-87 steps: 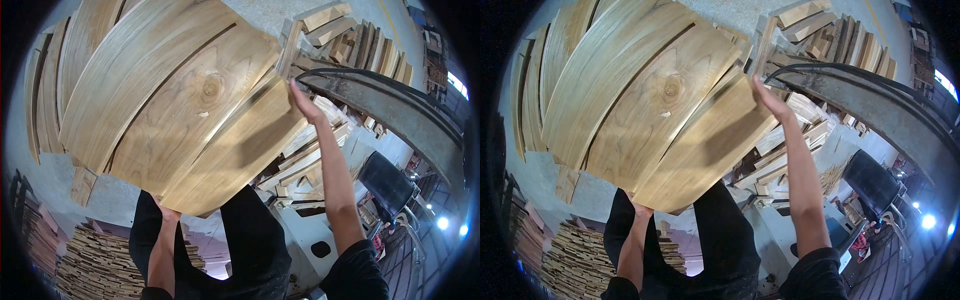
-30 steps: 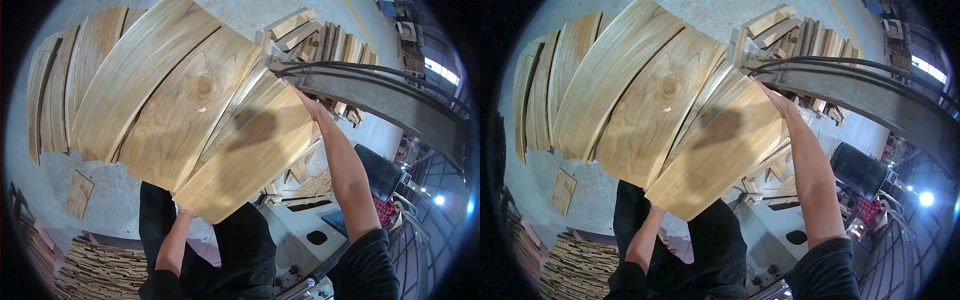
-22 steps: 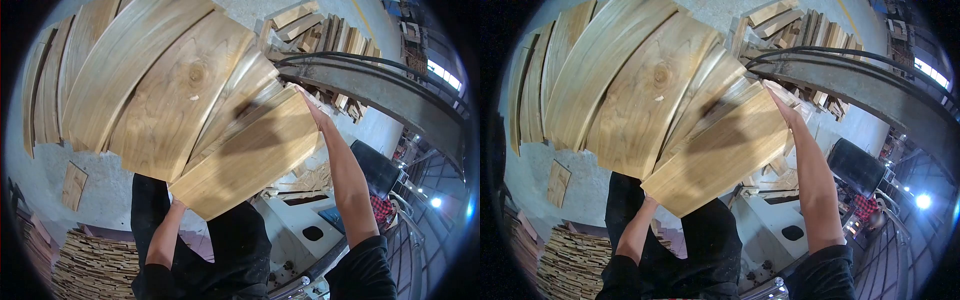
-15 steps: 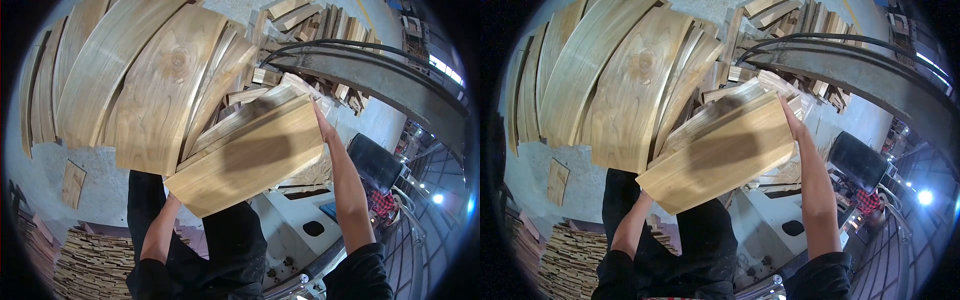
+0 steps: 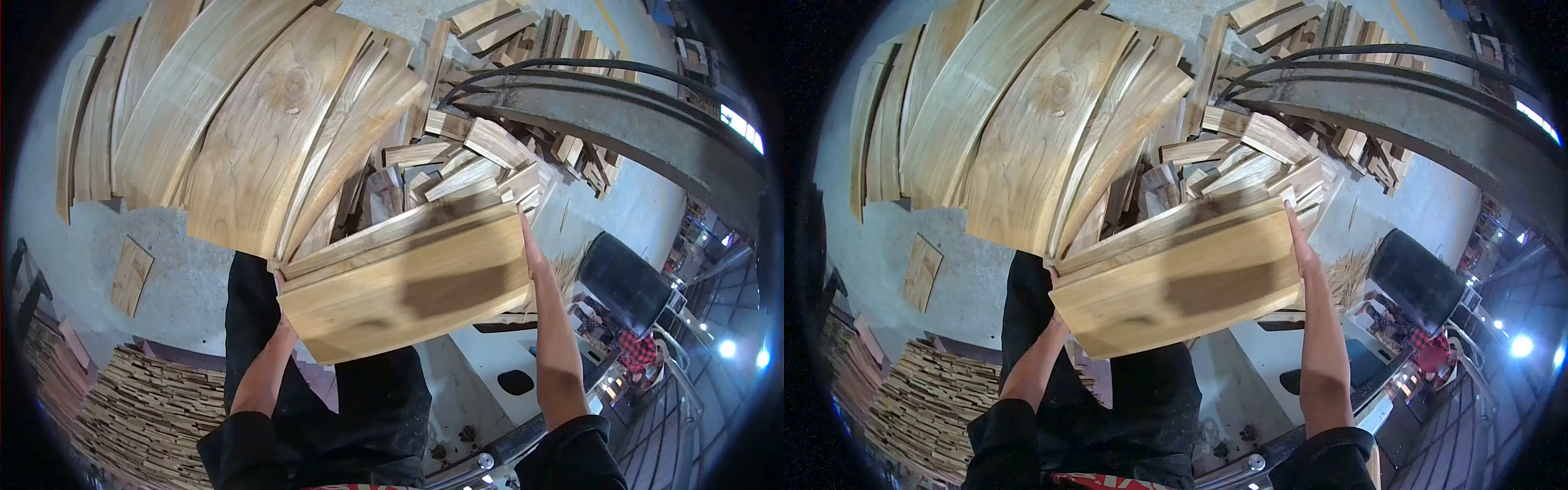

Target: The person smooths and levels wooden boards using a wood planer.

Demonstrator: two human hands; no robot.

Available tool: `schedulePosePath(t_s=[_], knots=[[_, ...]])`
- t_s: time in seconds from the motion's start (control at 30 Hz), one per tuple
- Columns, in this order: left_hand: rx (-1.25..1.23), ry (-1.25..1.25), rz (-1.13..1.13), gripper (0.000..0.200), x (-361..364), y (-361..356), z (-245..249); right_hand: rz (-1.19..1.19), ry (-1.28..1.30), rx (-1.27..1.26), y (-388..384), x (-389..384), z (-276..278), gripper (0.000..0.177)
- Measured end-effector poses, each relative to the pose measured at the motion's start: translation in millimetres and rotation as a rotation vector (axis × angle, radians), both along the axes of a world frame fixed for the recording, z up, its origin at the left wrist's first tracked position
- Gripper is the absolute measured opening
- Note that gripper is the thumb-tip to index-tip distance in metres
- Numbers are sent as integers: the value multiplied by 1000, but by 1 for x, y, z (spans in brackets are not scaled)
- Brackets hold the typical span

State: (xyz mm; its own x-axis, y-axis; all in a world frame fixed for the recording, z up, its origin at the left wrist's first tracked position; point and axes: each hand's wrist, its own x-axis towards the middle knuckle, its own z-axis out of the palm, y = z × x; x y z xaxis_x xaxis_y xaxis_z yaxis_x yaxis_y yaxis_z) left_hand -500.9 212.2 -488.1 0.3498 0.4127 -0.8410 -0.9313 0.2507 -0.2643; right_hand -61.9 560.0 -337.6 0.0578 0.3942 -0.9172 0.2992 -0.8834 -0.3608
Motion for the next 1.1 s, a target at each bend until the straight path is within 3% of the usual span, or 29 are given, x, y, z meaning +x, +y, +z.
schedulePosePath(t_s=[0.2,0.27,0.33,0.5,0.6,0.67,0.83,0.9,1.03,1.1], knots=[[-14,82,62,101,-1,-25,9,2,8,75,-28,-25,27,90],[119,332,-104,99,-3,-11,49,-52,108,61,-41,2,7,90],[95,107,-1,94,-12,-33,23,-53,134,31,-48,1,20,90],[69,125,-53,97,-25,-75,21,-117,81,17,-96,7,30,86],[71,67,46,95,-27,-79,36,-10,-66,179,-125,6,19,84],[70,50,25,97,-36,-85,31,-90,54,85,-131,6,14,83],[98,47,98,102,-46,-95,74,-88,215,-13,-115,-21,-14,82],[63,70,120,103,-48,-99,78,6,272,5,-96,-38,-33,80],[-99,164,137,104,-56,-105,77,40,315,-269,-48,-111,-52,82],[-147,214,168,104,-57,-111,67,117,293,-205,-34,-140,-76,82]])
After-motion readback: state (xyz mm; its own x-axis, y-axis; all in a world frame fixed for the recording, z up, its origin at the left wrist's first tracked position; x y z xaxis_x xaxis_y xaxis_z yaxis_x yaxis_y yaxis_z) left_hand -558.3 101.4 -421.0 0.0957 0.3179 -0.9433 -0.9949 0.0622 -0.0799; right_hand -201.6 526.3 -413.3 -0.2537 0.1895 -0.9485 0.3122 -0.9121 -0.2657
